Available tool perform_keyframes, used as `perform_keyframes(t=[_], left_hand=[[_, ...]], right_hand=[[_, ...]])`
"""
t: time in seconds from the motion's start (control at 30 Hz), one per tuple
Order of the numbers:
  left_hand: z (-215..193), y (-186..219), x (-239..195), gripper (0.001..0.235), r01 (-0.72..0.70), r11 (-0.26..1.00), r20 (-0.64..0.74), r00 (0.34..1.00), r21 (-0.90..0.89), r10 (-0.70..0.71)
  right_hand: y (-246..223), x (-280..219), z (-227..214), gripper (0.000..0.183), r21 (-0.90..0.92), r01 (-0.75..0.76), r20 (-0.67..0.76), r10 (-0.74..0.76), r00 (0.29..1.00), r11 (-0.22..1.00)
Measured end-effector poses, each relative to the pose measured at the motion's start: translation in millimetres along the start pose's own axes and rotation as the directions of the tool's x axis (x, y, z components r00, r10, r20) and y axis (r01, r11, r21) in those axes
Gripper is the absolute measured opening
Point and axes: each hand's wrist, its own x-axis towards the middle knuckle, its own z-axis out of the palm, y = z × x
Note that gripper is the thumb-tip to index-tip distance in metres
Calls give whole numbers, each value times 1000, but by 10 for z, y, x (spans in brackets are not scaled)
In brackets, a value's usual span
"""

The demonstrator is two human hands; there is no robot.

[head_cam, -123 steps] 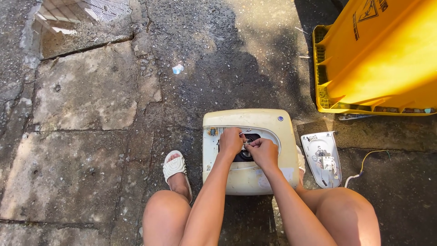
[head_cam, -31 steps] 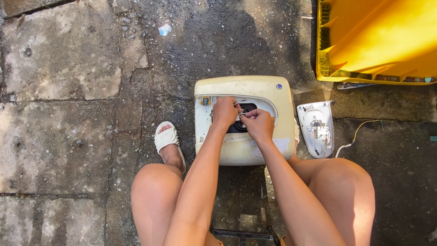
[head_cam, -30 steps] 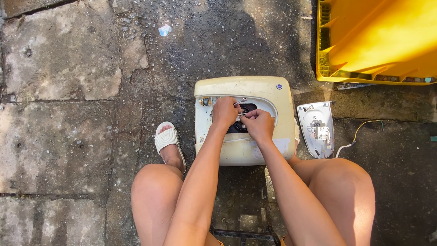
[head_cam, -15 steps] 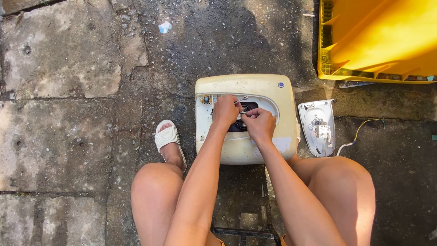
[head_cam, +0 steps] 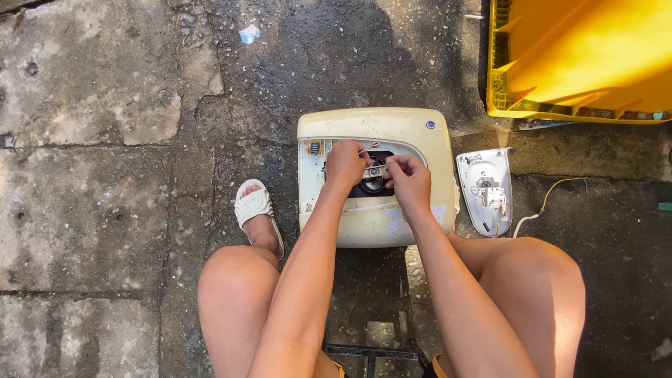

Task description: The person uses a screwdriver to remove screws from the top of a white appliance, detaches wires, and removes the internal heating element. They then place the removed parts on the ground beside them.

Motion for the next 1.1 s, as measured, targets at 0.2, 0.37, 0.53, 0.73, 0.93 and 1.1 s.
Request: perform_keyframes(t=[0.2, 0.37, 0.53, 0.73, 0.93, 1.1], left_hand=[[-43, 18, -11, 5, -14, 1000, 5, 1000, -11, 14], [-71, 63, -32, 5, -6, 1000, -4, 1000, -10, 6], [-98, 78, -58, 5, -2, 1000, -8, 1000, -18, 2], [-100, 76, 9, 3, -5, 1000, 15, 1000, 8, 5], [-121, 116, 16, 4, -2, 1000, 11, 1000, 26, 1], [-130, 120, 18, 4, 5, 999, 19, 1000, 44, -6]], right_hand=[[40, 42, -165, 14, 429, -208, 171, 147, 974, 879], [3, 107, -177, 13, 334, -279, 208, 218, 954, 900], [21, 225, -252, 11, -352, 153, 154, -104, 983, 923], [-323, 60, -164, 34, -697, 498, 490, -165, 856, 516], [-200, 180, -207, 36, -614, 505, 519, -172, 837, 607], [-184, 298, -212, 34, -577, 555, 595, -156, 788, 599]])
